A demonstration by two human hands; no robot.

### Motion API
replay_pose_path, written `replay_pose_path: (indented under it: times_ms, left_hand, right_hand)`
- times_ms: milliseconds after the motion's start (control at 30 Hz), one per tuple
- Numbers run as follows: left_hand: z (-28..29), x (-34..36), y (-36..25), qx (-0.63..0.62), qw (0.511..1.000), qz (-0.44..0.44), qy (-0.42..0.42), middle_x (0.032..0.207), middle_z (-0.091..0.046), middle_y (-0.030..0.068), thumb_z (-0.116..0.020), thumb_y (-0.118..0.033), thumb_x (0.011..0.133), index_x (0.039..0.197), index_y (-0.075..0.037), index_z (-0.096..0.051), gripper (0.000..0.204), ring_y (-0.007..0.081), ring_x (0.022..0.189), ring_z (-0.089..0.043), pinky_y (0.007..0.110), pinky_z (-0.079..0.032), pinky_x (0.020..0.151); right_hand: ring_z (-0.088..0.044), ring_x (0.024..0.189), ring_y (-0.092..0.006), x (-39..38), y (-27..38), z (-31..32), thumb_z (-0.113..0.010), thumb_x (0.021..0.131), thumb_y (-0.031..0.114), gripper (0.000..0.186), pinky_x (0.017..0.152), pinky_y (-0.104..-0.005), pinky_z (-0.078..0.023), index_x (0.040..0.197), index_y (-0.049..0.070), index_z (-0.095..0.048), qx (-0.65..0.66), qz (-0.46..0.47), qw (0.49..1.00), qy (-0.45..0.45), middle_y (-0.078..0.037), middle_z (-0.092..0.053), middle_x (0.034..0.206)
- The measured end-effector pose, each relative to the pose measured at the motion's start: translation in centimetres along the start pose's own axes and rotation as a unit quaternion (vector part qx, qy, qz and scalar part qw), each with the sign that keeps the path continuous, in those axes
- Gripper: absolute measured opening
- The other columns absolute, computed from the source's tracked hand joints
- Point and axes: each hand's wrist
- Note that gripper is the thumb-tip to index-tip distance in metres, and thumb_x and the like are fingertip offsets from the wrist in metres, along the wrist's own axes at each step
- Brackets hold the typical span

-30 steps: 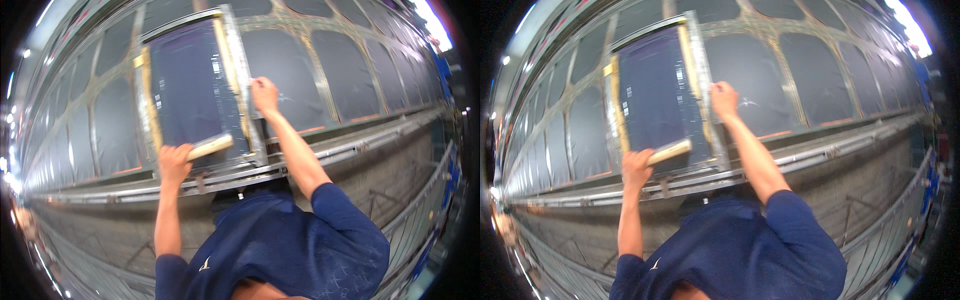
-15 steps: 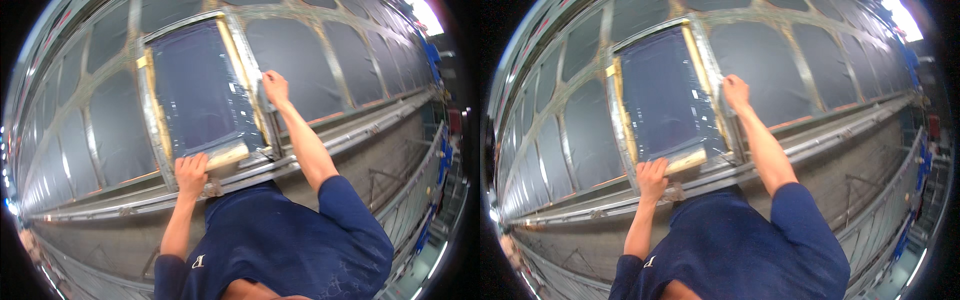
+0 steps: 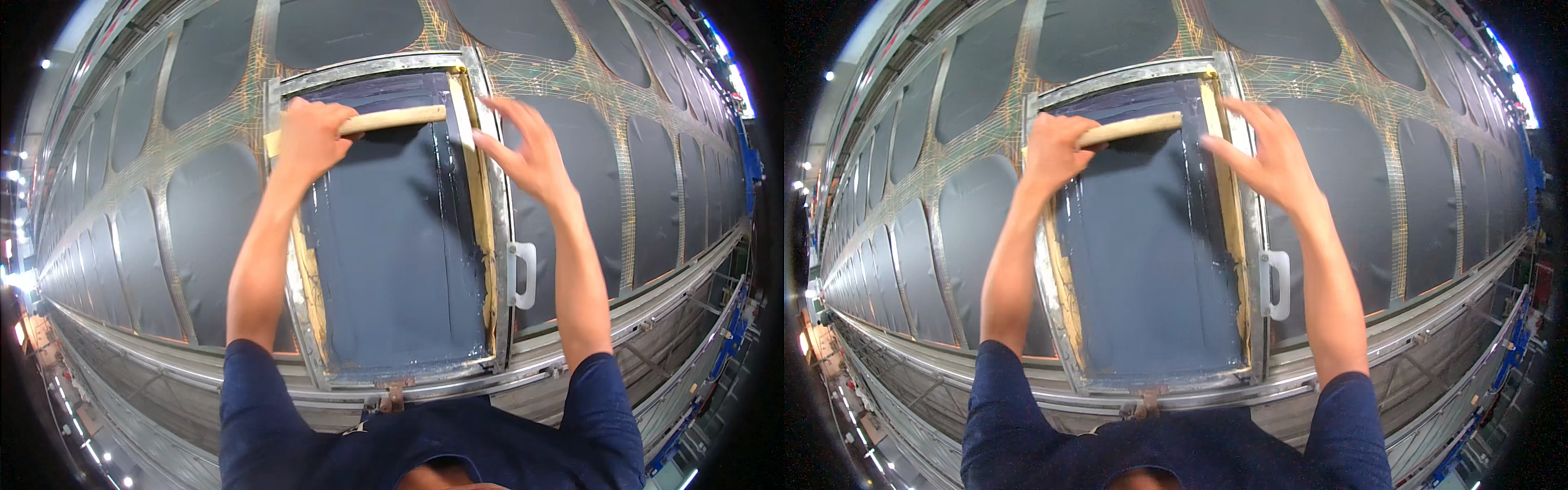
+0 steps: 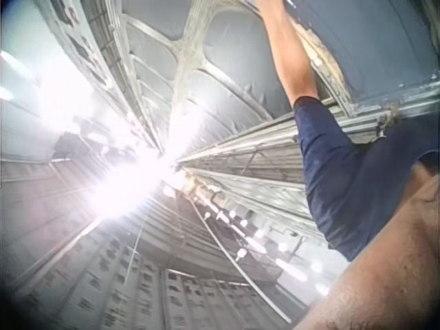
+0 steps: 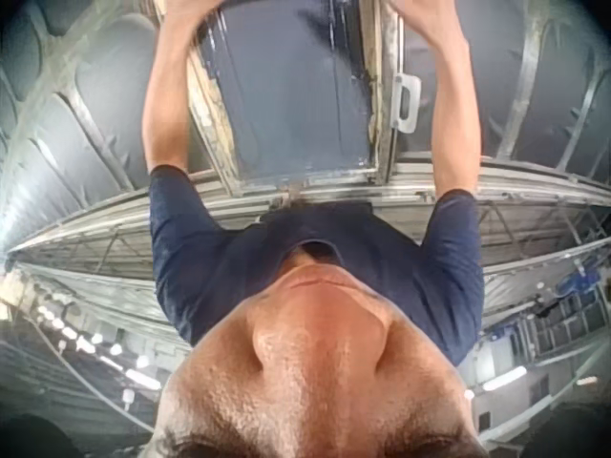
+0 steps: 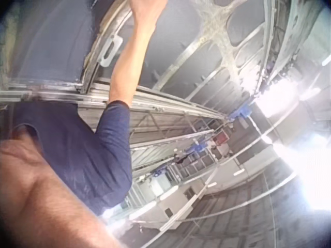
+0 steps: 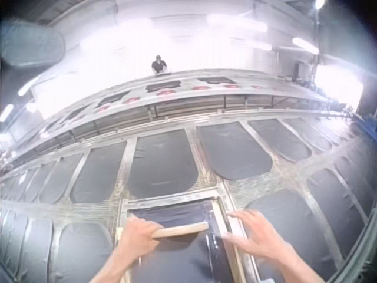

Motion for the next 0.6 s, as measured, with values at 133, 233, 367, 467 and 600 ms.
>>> replay_pose_path:
  times_ms: [133, 233, 367, 467, 600]
  left_hand:
    - [2.8, 4.5, 0.7, -0.053, 0.989, 0.093, 0.104, 0.081, -0.073, 0.0119, -0.084, -0.024, 0.075, 0.098, -0.012, -0.076, 0.028, 0.0336, 0.079, -0.069, 0.042, -0.053, 0.072]
    - [0.7, 6.8, 3.3, -0.015, 0.986, 0.113, 0.119, 0.081, -0.073, 0.0138, -0.085, -0.036, 0.074, 0.102, -0.013, -0.077, 0.037, 0.0357, 0.079, -0.069, 0.044, -0.054, 0.073]
    - [-0.7, 6.9, 4.1, -0.013, 0.984, 0.125, 0.123, 0.082, -0.074, 0.0127, -0.087, -0.041, 0.071, 0.105, -0.016, -0.078, 0.043, 0.0359, 0.080, -0.070, 0.045, -0.054, 0.073]
    - [-0.5, 5.3, 2.9, 0.018, 0.976, 0.143, 0.162, 0.081, -0.074, 0.0124, -0.086, -0.044, 0.071, 0.104, -0.017, -0.078, 0.044, 0.0356, 0.081, -0.071, 0.047, -0.054, 0.074]
    - [0.6, -1.4, -2.3, -0.008, 0.984, 0.105, 0.146, 0.084, -0.074, 0.0115, -0.085, -0.043, 0.071, 0.101, -0.021, -0.078, 0.038, 0.0339, 0.085, -0.071, 0.046, -0.055, 0.075]
  right_hand:
    - [-0.066, 0.108, -0.0337, 10.2, 0.9, -2.9, -0.082, 0.079, 0.043, 0.054, 0.092, -0.0463, -0.050, 0.120, 0.010, -0.070, -0.139, 0.113, 0.970, 0.167, -0.016, -0.071, 0.116]
    - [-0.071, 0.086, -0.0363, 15.0, 0.2, -6.9, -0.082, 0.074, 0.041, 0.039, 0.083, -0.0469, -0.054, 0.093, 0.007, -0.076, -0.169, 0.059, 0.944, 0.276, -0.018, -0.073, 0.083]
    - [-0.073, 0.081, -0.0375, 15.1, -0.6, -8.6, -0.084, 0.071, 0.034, 0.034, 0.074, -0.0457, -0.058, 0.087, 0.004, -0.077, -0.179, 0.064, 0.944, 0.270, -0.022, -0.073, 0.082]
    - [-0.073, 0.081, -0.0379, 13.1, 0.6, -9.0, -0.084, 0.070, 0.035, 0.036, 0.074, -0.0455, -0.058, 0.086, 0.003, -0.077, -0.239, 0.039, 0.929, 0.280, -0.022, -0.073, 0.082]
    - [-0.069, 0.071, -0.0381, 4.5, 2.1, -8.1, -0.084, 0.074, 0.034, 0.032, 0.073, -0.0454, -0.055, 0.087, 0.006, -0.075, -0.172, 0.057, 0.949, 0.257, -0.016, -0.068, 0.069]
Point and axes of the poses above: each hand's wrist, its own x-axis towards the middle knuckle, its own z-axis out of the back of the hand, y = z × x
